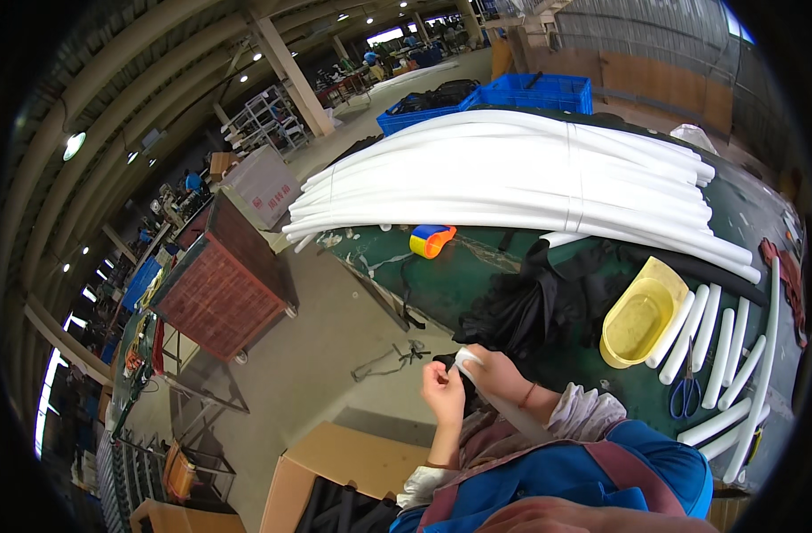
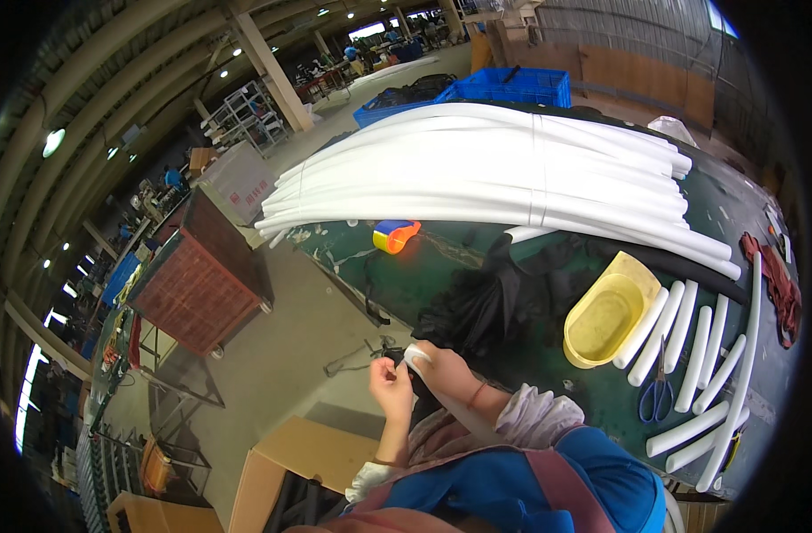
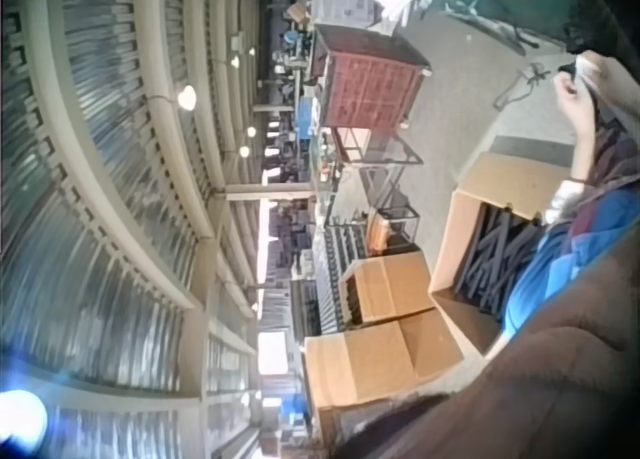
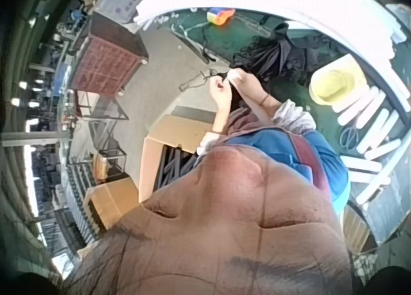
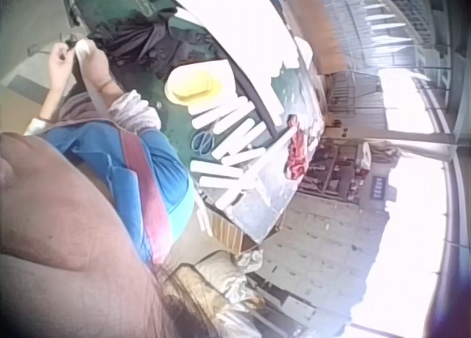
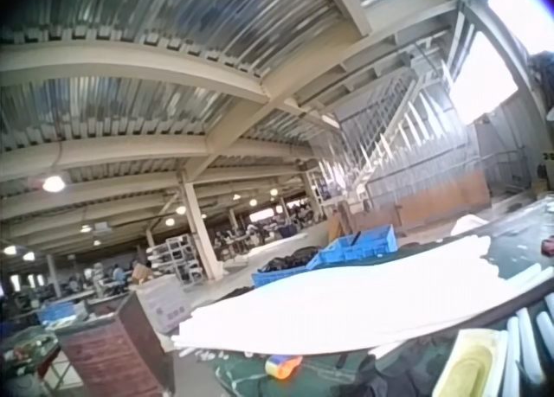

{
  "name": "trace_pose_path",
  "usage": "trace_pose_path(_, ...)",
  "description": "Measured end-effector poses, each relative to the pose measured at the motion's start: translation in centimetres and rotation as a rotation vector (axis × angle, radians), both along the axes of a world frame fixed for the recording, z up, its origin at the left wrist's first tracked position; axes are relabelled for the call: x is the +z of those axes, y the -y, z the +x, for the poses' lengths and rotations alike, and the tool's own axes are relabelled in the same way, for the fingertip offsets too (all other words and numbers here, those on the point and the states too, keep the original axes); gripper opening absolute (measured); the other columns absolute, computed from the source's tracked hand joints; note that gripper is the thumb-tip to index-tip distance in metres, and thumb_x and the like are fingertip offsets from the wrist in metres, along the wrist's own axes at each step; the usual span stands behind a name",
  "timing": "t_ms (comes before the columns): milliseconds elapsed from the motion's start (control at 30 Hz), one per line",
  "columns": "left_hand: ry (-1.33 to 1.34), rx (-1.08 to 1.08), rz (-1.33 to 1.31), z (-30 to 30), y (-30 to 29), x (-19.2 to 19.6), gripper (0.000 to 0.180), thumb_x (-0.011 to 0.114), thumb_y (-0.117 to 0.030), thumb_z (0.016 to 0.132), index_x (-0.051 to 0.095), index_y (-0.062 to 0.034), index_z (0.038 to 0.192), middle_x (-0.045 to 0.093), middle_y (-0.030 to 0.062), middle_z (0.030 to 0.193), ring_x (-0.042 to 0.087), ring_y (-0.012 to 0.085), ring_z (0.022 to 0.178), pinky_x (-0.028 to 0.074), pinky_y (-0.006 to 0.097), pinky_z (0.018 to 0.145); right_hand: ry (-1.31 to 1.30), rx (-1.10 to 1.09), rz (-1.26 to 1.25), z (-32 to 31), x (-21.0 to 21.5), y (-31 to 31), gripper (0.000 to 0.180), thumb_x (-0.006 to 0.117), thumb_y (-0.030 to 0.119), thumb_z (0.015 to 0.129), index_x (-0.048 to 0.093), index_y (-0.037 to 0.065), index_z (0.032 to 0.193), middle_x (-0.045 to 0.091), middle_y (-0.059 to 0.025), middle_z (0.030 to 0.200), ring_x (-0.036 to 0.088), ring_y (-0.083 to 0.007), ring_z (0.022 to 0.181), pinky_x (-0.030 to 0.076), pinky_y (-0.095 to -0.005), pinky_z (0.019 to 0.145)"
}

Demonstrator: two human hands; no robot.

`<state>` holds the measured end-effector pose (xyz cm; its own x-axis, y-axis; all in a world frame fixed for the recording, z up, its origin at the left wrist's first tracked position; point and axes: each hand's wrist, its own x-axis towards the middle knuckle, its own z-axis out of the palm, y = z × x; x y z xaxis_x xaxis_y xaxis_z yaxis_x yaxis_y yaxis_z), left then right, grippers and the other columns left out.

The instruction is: The person repeatedly picks up white PVC pipes and black flexible sleeves, slides the sleeves over the pipes, and places the assembled units into a cardboard box. The process is repeated multiple times in a factory setting.

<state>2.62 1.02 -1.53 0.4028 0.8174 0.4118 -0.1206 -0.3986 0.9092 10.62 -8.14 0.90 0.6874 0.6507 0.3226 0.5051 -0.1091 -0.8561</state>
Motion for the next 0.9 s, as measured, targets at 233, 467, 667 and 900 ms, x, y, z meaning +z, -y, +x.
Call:
trace_pose_path(233, -0.229, 0.068, 0.325, -1.6, 0.3, 0.8, 0.01, 0.059, -0.002, 0.075, 0.05, -0.003, 0.076, 0.046, 0.0042, 0.053, 0.045, 0.01, 0.047, 0.039, 0.027, 0.046, 0.388, 0.206, -0.383, -1.3, -0.5, 1.0, 0.016, 0.046, 0.02, 0.09, 0.054, 0.006, 0.087, 0.061, -0.016, 0.065, 0.059, -0.0352, 0.058, 0.045, -0.0441, 0.05)
trace_pose_path(467, -0.264, -0.011, 0.311, -2.4, 0.2, 1.2, 0.01, 0.064, 0.001, 0.073, 0.056, -0.0028, 0.079, 0.048, 0.0023, 0.055, 0.045, 0.0092, 0.047, 0.039, 0.025, 0.046, 0.266, 0.259, -0.379, -2.5, -0.1, 1.6, 0.021, 0.051, 0.02, 0.086, 0.05, 0.002, 0.095, 0.062, -0.0186, 0.069, 0.062, -0.0374, 0.064, 0.047, -0.0459, 0.056)
trace_pose_path(667, -0.106, -0.16, 0.311, -2.7, 1.1, 3.0, 0.011, 0.064, 0.004, 0.077, 0.062, 0.0003, 0.087, 0.052, 0.0036, 0.07, 0.048, 0.0091, 0.061, 0.04, 0.022, 0.054, 0.0, 0.25, 0.052, -1.5, 0.9, 1.6, 0.028, 0.059, 0.02, 0.083, 0.051, -0.004, 0.096, 0.06, -0.0267, 0.081, 0.06, -0.0407, 0.079, 0.047, -0.0421, 0.064)
trace_pose_path(900, -0.011, -0.212, 0.307, -2.7, 1.1, 4.2, 0.013, 0.066, 0.0, 0.08, 0.067, 0.0004, 0.093, 0.053, 0.004, 0.074, 0.048, 0.0105, 0.065, 0.039, 0.022, 0.059, -0.221, 0.276, -0.018, -0.2, 2.0, 1.5, 0.026, 0.061, 0.021, 0.083, 0.051, -0.002, 0.087, 0.057, -0.0158, 0.077, 0.055, -0.02, 0.072, 0.044, -0.0341, 0.061)
